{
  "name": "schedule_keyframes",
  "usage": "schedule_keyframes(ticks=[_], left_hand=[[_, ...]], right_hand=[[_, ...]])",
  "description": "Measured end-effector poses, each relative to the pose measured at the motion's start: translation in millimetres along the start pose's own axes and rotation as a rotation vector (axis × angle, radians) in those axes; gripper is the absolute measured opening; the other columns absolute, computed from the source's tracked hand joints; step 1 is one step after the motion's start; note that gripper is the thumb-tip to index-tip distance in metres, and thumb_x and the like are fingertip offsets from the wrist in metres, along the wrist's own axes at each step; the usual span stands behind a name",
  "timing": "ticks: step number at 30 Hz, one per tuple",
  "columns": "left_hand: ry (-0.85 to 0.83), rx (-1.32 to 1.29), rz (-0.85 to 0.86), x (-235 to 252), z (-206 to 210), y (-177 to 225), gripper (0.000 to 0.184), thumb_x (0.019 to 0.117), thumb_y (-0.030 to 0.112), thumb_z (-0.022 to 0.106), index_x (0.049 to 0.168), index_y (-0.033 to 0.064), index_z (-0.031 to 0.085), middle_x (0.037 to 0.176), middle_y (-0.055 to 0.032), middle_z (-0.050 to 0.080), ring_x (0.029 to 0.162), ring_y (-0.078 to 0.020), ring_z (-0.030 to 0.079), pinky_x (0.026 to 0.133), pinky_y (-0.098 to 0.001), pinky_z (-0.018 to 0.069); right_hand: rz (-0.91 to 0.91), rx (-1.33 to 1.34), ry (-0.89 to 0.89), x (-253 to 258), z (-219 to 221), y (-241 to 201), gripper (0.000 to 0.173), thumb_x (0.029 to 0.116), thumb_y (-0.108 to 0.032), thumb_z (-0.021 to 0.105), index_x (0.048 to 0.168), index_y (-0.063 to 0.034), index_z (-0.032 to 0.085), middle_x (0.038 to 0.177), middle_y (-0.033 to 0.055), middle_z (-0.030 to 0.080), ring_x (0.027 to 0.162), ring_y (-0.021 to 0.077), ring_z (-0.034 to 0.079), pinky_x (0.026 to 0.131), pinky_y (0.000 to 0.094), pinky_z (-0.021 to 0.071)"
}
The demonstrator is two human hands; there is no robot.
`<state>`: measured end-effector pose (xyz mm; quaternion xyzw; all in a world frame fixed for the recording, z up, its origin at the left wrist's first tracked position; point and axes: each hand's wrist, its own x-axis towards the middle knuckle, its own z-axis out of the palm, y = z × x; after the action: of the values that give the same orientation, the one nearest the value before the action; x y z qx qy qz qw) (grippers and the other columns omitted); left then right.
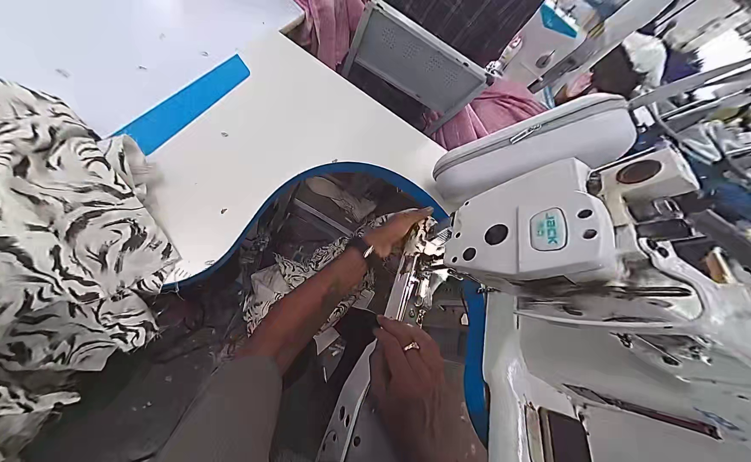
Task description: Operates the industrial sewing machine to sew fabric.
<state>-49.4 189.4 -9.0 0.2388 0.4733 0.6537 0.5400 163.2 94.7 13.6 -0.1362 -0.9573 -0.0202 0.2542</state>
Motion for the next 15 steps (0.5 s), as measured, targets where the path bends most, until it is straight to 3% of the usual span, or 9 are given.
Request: schedule_keyframes(ticks=[2, 4, 6, 9, 10, 11, 13, 14, 15], left_hand=[[0.053, 0.062, 0.032, 31.3, 8.7, 9.2, 0.02, 0.0999, 0.011, 0.064, 0.111, -0.0056, 0.064, 0.103, -0.0124, 0.067, 0.091, -0.0141, 0.06, 0.086, -0.0348, 0.0501], [0.07, 0.12, 0.055, 41.6, 3.7, -3.9, 0.025, 0.1009, 0.011, 0.061, 0.118, -0.0078, 0.061, 0.107, -0.0156, 0.065, 0.093, -0.0173, 0.059, 0.086, -0.0368, 0.0499], [0.118, 0.087, 0.049, 30.7, 6.8, -45.9, 0.031, 0.105, 0.016, 0.052, 0.125, -0.0079, 0.057, 0.107, -0.019, 0.063, 0.092, -0.0212, 0.058, 0.082, -0.0393, 0.0509], [0.355, 0.205, 0.004, -20.6, 13.4, -49.5, 0.023, 0.1051, 0.011, 0.054, 0.107, -0.01, 0.061, 0.093, -0.02, 0.061, 0.082, -0.0237, 0.057, 0.08, -0.0423, 0.0498], [0.4, 0.257, 0.088, -41.4, 4.9, -46.0, 0.021, 0.1025, 0.01, 0.059, 0.103, -0.0102, 0.064, 0.089, -0.0189, 0.064, 0.079, -0.0221, 0.06, 0.078, -0.042, 0.0517], [0.433, 0.238, 0.221, -61.2, -3.3, -35.5, 0.019, 0.1001, 0.009, 0.062, 0.102, -0.0096, 0.068, 0.088, -0.016, 0.068, 0.078, -0.0176, 0.063, 0.078, -0.0389, 0.0541], [0.366, 0.244, 0.502, -126.4, -0.3, 25.3, 0.016, 0.0999, 0.006, 0.061, 0.1, -0.0089, 0.067, 0.084, -0.0097, 0.068, 0.075, -0.009, 0.063, 0.075, -0.0299, 0.0543], [0.242, 0.321, 0.598, -175.3, 20.9, 49.2, 0.015, 0.0988, 0.003, 0.06, 0.096, -0.0094, 0.066, 0.08, -0.0081, 0.066, 0.072, -0.0057, 0.062, 0.07, -0.0249, 0.0546], [0.053, 0.413, 0.621, -228.7, 51.7, 63.6, 0.013, 0.0967, 0.001, 0.06, 0.092, -0.0105, 0.065, 0.077, -0.0078, 0.064, 0.07, -0.0045, 0.06, 0.068, -0.0211, 0.052]], right_hand=[[0.016, 0.018, -0.036, -9.3, -3.4, 0.2, 0.029, 0.0946, -0.017, 0.05, 0.089, -0.0079, 0.077, 0.106, 0.0074, 0.078, 0.101, 0.0243, 0.072, 0.096, 0.0383, 0.0502], [0.008, 0.026, -0.029, -4.9, 0.6, 2.4, 0.03, 0.0945, -0.018, 0.049, 0.088, -0.0088, 0.077, 0.106, 0.0065, 0.078, 0.101, 0.0234, 0.072, 0.096, 0.0393, 0.0488], [0.01, 0.027, -0.026, -2.1, 2.1, 3.4, 0.031, 0.0941, -0.019, 0.048, 0.09, -0.0093, 0.077, 0.104, 0.0075, 0.078, 0.1, 0.0256, 0.072, 0.094, 0.0441, 0.0491], [0.141, 0.257, -0.048, 0.9, -4.4, 0.2, 0.029, 0.0915, -0.014, 0.055, 0.103, 0.001, 0.077, 0.108, 0.014, 0.077, 0.104, 0.0311, 0.072, 0.095, 0.053, 0.0509], [0.272, 0.444, -0.039, -5.6, -18.3, -2.5, 0.032, 0.092, -0.009, 0.057, 0.114, 0.01, 0.07, 0.111, 0.0157, 0.075, 0.105, 0.0268, 0.071, 0.096, 0.0474, 0.052], [0.396, 0.587, 0.021, -11.8, -37.3, -5.0, 0.039, 0.0929, -0.006, 0.058, 0.124, 0.017, 0.058, 0.11, 0.0126, 0.075, 0.099, 0.0142, 0.071, 0.091, 0.0336, 0.0572], [0.54, 0.755, 0.173, -0.8, -67.7, -15.7, 0.062, 0.0918, -0.005, 0.062, 0.141, 0.0168, 0.03, 0.099, 0.0013, 0.07, 0.078, -0.002, 0.067, 0.07, 0.0186, 0.0589], [0.57, 0.809, 0.169, 8.5, -74.2, -22.0, 0.068, 0.0917, -0.006, 0.066, 0.144, 0.0145, 0.027, 0.096, 0.0004, 0.068, 0.073, -0.0029, 0.066, 0.064, 0.0177, 0.0586], [0.564, 0.888, 0.129, 17.4, -72.1, -23.9, 0.061, 0.0934, -0.01, 0.066, 0.142, 0.0111, 0.035, 0.099, 0.0012, 0.066, 0.078, -0.0014, 0.066, 0.069, 0.0185, 0.059]])
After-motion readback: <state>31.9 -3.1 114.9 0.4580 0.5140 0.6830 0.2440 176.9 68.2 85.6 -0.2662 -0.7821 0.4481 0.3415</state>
